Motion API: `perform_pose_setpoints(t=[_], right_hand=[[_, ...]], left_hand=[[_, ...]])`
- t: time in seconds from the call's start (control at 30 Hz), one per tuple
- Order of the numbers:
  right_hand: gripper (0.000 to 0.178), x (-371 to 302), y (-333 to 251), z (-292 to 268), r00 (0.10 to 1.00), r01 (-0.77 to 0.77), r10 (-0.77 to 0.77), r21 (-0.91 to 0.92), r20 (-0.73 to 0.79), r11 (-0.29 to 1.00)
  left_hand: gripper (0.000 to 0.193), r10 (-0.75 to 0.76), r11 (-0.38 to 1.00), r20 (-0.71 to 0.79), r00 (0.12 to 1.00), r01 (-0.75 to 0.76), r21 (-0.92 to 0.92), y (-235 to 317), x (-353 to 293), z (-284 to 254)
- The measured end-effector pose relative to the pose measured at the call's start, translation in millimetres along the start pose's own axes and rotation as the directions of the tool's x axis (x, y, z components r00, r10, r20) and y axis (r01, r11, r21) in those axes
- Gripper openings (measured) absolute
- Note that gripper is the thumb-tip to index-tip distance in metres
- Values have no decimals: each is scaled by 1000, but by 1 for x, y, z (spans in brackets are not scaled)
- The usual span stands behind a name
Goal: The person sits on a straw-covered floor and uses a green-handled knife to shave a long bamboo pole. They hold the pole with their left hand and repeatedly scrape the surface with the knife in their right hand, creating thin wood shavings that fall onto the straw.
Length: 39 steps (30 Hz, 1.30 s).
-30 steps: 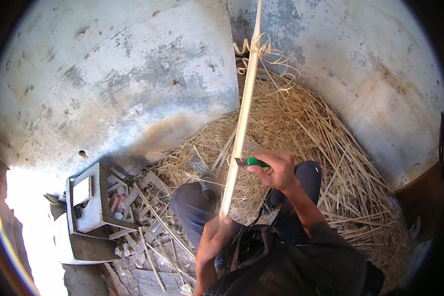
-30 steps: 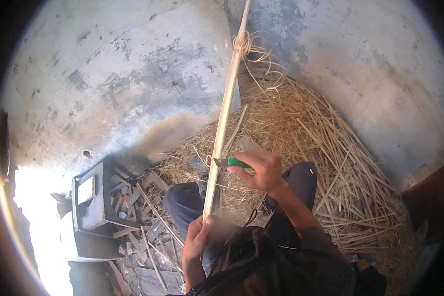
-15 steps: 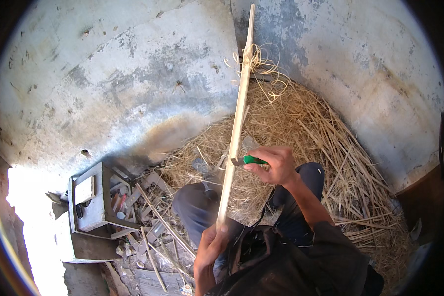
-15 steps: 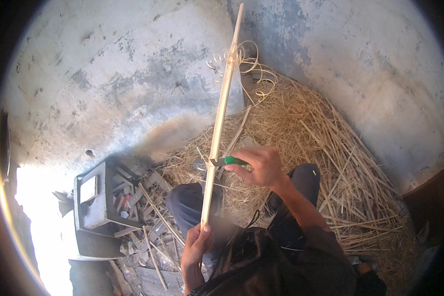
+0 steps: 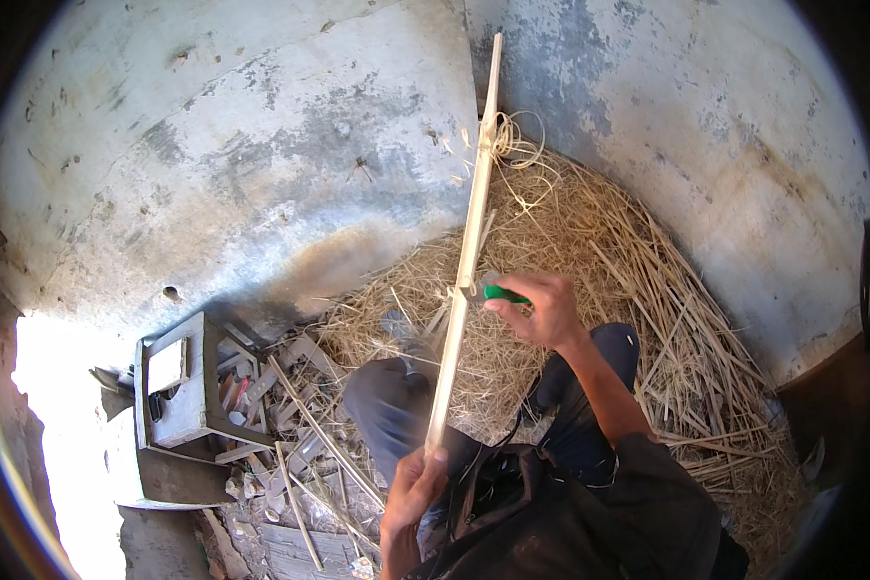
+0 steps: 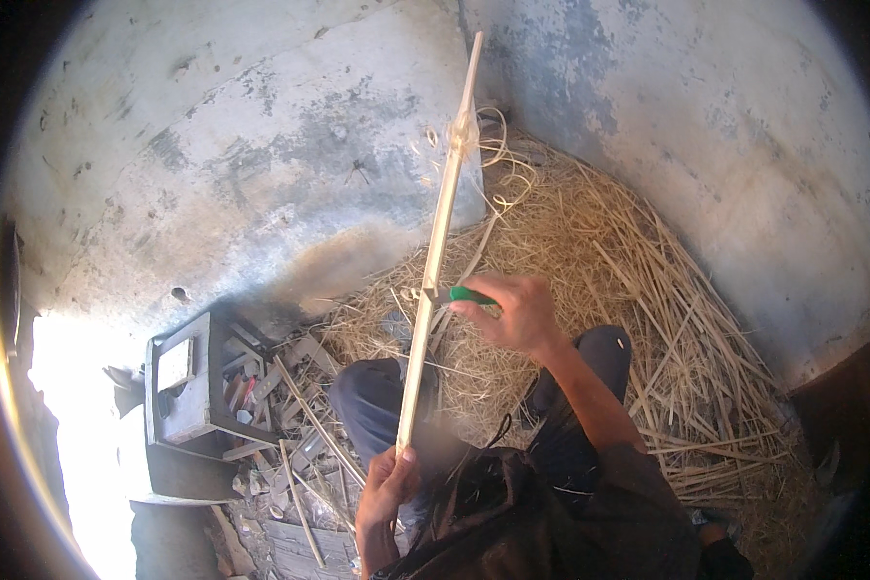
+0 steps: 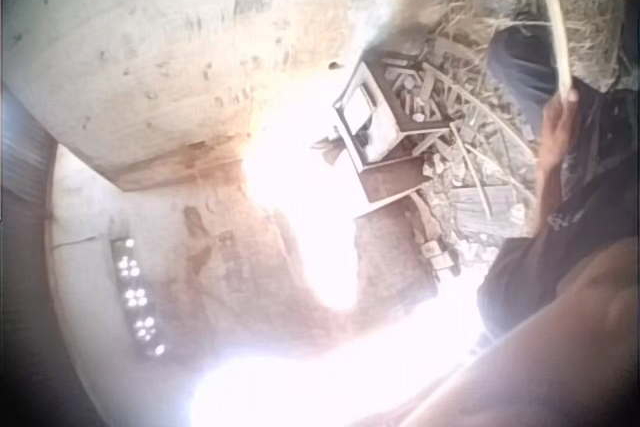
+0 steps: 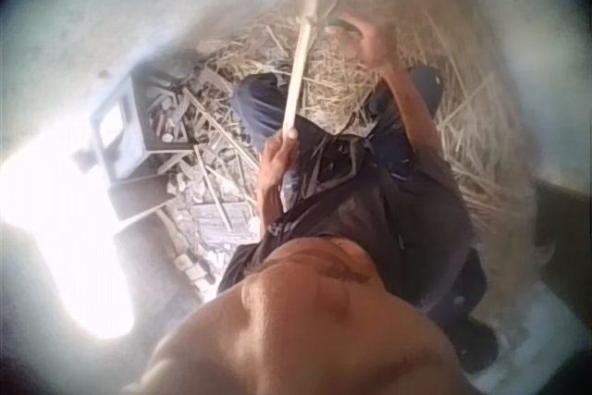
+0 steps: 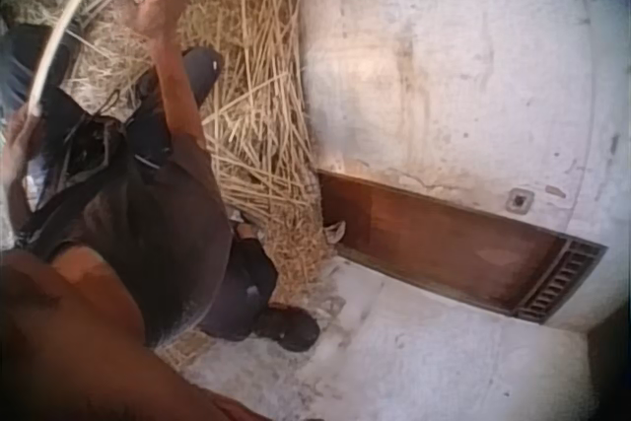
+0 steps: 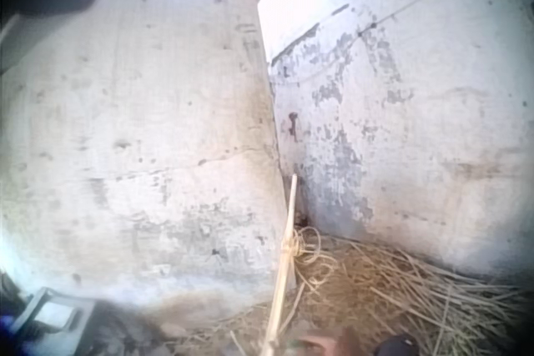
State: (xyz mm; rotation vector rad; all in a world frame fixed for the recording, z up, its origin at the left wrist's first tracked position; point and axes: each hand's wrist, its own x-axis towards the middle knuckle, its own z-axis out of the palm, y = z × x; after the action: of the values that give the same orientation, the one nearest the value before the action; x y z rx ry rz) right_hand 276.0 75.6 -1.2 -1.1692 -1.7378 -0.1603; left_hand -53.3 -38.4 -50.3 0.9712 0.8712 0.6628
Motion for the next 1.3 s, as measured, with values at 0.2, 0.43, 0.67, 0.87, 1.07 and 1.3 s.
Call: perform_pose_setpoints(t=[0.2,0.43,0.67,0.87,1.07,1.3], right_hand=[[32,3,22,2,1000,-20,20,-49,-17,999],[34,9,26,4,999,-40,39,-65,-26,997],[47,20,63,8,995,-21,11,-98,-102,995],[48,26,131,-12,965,-251,261,-256,5,933],[57,16,117,-4,790,-599,583,36,188,800],[42,-18,68,21,752,-638,581,563,312,525]], left_hand=[[38,-14,1000,3,1000,13,25,-4,-5,0],[38,-34,999,24,999,35,-33,-7,-8,-3],[40,-78,995,66,995,81,-49,-17,-12,-7],[41,-203,978,65,977,205,-25,-28,-26,-8],[43,-165,985,-1,986,164,45,-36,-19,-25],[49,61,978,-80,995,-43,203,-9,24,-10]])
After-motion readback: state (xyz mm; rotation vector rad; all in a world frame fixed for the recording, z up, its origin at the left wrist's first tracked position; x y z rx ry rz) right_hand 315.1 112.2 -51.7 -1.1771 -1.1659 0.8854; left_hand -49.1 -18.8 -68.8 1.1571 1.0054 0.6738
